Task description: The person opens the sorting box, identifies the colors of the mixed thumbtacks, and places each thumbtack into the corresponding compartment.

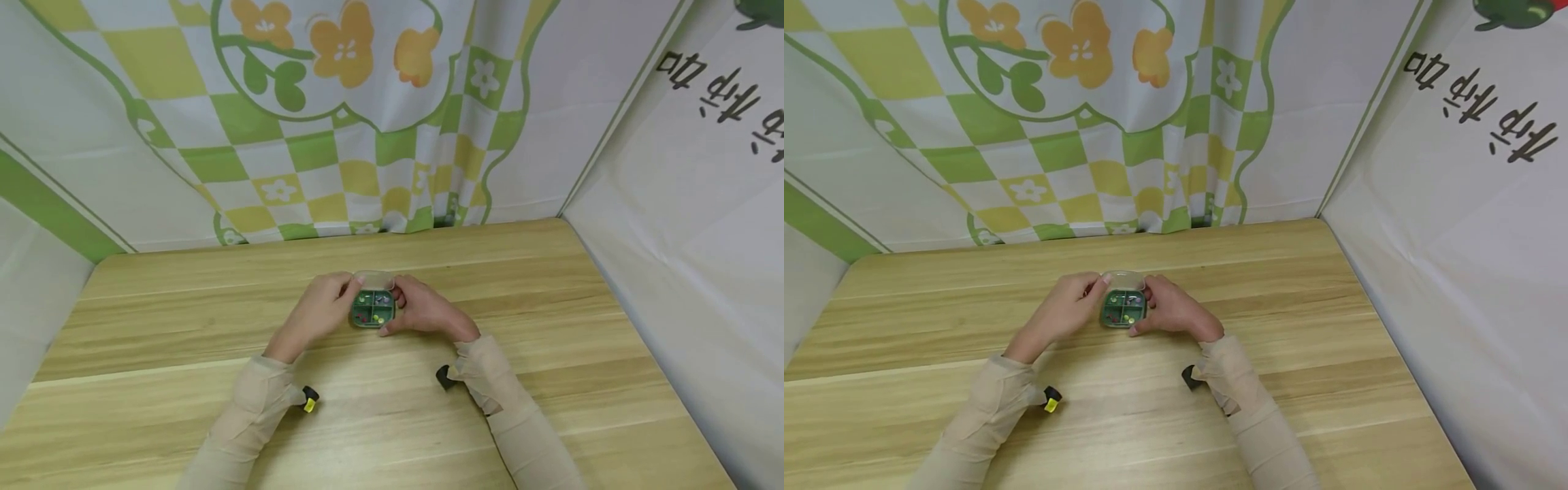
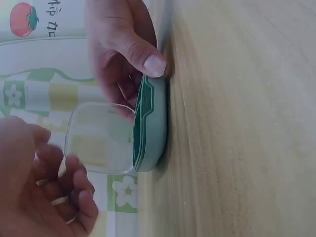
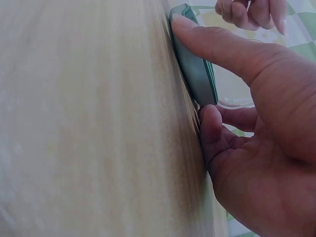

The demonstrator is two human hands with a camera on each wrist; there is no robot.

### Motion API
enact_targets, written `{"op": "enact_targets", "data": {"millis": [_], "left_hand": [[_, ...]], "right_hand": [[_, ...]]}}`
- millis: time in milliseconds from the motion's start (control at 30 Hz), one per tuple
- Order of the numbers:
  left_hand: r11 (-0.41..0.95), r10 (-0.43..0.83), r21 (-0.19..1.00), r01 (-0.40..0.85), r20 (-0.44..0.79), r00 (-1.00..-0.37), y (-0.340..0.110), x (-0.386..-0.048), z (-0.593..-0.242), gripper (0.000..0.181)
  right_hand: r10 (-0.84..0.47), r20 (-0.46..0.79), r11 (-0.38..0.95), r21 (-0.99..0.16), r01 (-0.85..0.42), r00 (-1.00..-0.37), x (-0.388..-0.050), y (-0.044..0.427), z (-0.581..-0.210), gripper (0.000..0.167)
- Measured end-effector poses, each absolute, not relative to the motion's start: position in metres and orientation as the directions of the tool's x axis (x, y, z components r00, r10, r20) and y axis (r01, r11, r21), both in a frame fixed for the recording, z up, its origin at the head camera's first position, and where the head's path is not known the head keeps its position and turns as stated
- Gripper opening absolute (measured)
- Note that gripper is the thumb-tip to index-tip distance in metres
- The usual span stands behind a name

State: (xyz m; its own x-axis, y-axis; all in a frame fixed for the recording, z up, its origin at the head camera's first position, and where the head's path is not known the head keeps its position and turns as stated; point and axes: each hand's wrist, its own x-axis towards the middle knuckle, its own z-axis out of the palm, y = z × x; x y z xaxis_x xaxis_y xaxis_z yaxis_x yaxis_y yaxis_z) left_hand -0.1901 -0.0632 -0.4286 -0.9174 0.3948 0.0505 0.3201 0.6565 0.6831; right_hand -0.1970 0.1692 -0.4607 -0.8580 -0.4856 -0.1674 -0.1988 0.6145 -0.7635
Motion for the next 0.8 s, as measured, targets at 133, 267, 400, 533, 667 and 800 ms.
{"op": "enact_targets", "data": {"millis": [133, 267, 400, 533, 667, 800], "left_hand": [[0.640, 0.313, 0.737, 0.219, 0.009, -0.950, -0.064, -0.196, -0.432, 0.037], [0.608, 0.287, 0.790, 0.081, -0.123, -0.950, -0.068, -0.201, -0.438, 0.067], [0.529, 0.318, 0.847, -0.052, -0.254, -0.913, -0.071, -0.204, -0.444, 0.072], [0.433, 0.356, 0.896, -0.098, -0.270, -0.895, -0.070, -0.206, -0.449, 0.064], [0.385, 0.378, 0.918, -0.099, -0.255, -0.890, -0.070, -0.206, -0.450, 0.063], [0.331, 0.383, 0.931, -0.153, -0.280, -0.880, -0.072, -0.204, -0.445, 0.067]], "right_hand": [[-0.483, -0.166, 0.615, -0.763, -0.198, -0.860, -0.197, 0.169, -0.460, 0.072], [-0.482, -0.164, 0.613, -0.765, -0.198, -0.861, -0.197, 0.168, -0.459, 0.072], [-0.487, -0.161, 0.612, -0.764, -0.205, -0.858, -0.197, 0.166, -0.460, 0.072], [-0.489, -0.144, 0.624, -0.747, -0.230, -0.860, -0.198, 0.166, -0.460, 0.071], [-0.498, -0.118, 0.624, -0.737, -0.261, -0.859, -0.197, 0.167, -0.458, 0.069], [-0.507, -0.080, 0.589, -0.758, -0.278, -0.858, -0.196, 0.167, -0.456, 0.068]]}}
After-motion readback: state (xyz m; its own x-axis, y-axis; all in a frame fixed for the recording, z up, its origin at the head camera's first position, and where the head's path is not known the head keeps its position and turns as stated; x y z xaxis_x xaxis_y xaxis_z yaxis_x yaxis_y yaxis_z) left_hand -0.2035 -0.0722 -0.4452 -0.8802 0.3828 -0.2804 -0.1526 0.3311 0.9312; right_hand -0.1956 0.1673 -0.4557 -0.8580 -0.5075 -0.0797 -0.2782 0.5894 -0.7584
